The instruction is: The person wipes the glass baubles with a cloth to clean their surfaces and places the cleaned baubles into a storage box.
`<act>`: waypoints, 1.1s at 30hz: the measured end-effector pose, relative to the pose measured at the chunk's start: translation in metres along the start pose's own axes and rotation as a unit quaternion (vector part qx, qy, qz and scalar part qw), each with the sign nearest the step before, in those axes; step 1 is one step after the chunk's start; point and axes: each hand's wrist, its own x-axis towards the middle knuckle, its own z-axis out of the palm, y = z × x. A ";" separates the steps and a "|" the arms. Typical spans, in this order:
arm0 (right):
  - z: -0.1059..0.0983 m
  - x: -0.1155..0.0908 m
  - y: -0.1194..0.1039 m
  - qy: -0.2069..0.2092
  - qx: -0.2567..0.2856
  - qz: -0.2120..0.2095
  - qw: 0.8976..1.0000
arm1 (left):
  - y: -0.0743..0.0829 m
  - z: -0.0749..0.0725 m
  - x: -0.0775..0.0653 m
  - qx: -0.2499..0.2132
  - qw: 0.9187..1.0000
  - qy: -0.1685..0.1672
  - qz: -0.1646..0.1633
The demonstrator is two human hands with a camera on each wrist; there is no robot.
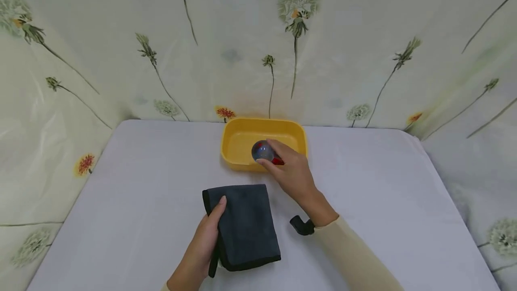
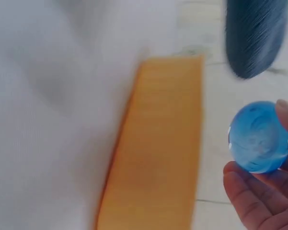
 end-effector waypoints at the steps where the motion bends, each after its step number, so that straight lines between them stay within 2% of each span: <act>1: 0.004 0.002 0.003 -0.012 -0.028 -0.004 1.000 | -0.002 -0.001 0.000 -0.001 1.000 -0.004 0.000; 7: 0.015 0.022 0.020 -0.092 -0.109 0.000 0.990 | -0.005 -0.004 -0.001 -0.008 1.000 -0.028 0.007; 17: 0.022 0.044 0.023 -0.187 -0.147 0.025 0.971 | -0.007 -0.007 -0.001 -0.019 0.999 -0.036 0.013; 27: 0.024 0.058 0.029 -0.267 -0.137 0.065 0.952 | -0.010 -0.010 0.000 -0.022 0.999 -0.034 0.014; 33: 0.028 0.061 0.035 -0.287 -0.125 0.081 0.946 | -0.011 -0.013 0.000 -0.024 0.999 -0.034 0.013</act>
